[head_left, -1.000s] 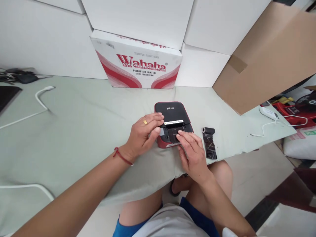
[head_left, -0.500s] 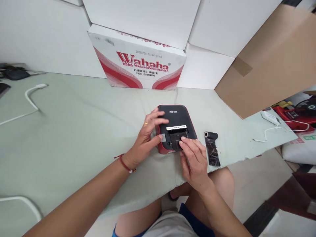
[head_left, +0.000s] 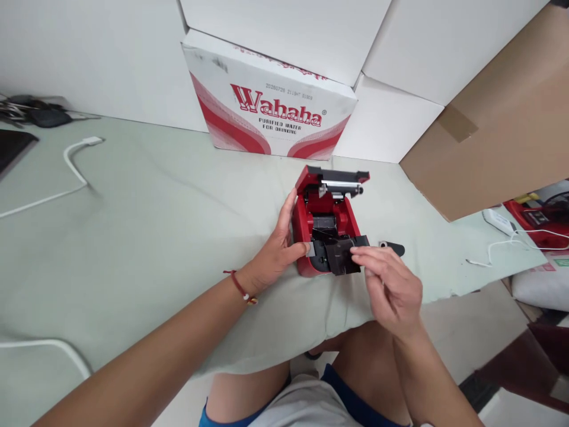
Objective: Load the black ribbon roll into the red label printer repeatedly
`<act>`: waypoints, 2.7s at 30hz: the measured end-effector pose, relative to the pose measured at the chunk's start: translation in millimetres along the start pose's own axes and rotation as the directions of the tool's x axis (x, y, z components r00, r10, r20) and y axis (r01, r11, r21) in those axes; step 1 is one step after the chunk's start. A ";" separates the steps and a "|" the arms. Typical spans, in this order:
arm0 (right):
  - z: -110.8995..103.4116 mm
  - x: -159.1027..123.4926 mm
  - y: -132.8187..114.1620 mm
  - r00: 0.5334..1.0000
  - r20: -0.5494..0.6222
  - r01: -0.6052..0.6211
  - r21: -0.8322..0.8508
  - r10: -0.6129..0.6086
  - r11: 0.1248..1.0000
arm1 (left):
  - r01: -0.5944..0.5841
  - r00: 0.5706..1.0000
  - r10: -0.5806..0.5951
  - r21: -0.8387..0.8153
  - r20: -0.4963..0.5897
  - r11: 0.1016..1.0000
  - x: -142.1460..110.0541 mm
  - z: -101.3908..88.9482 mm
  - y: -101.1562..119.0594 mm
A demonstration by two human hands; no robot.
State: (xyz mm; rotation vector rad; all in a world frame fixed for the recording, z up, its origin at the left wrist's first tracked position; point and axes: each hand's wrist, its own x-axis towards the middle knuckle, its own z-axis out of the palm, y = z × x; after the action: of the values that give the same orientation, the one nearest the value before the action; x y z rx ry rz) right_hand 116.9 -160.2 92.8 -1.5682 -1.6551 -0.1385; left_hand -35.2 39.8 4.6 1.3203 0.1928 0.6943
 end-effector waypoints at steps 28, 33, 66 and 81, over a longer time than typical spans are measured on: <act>-59.0 96.3 0.6 0.807 0.389 -0.363 -0.267 0.445 0.892 | 0.016 0.999 -0.015 0.067 -0.029 0.998 5.8 -3.3 -5.0; -95.4 54.7 34.5 0.716 0.313 -0.541 -0.318 0.624 0.779 | 0.016 0.999 -0.014 0.073 -0.034 0.997 7.3 -3.9 -6.9; -106.0 92.0 -14.7 0.709 0.654 -0.139 -0.236 0.263 0.962 | 0.029 0.998 -0.027 0.048 -0.054 0.998 8.9 -4.4 -9.1; -68.3 128.6 -44.7 0.711 0.691 0.080 -0.260 0.128 0.962 | 0.015 0.999 -0.011 0.070 -0.048 0.997 8.3 -2.7 -9.5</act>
State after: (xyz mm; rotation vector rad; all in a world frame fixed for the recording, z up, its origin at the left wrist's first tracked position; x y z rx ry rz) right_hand 127.0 -110.2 236.3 -2.0086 -2.2750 0.3118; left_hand -26.7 45.9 -2.9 1.3693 0.2659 0.7135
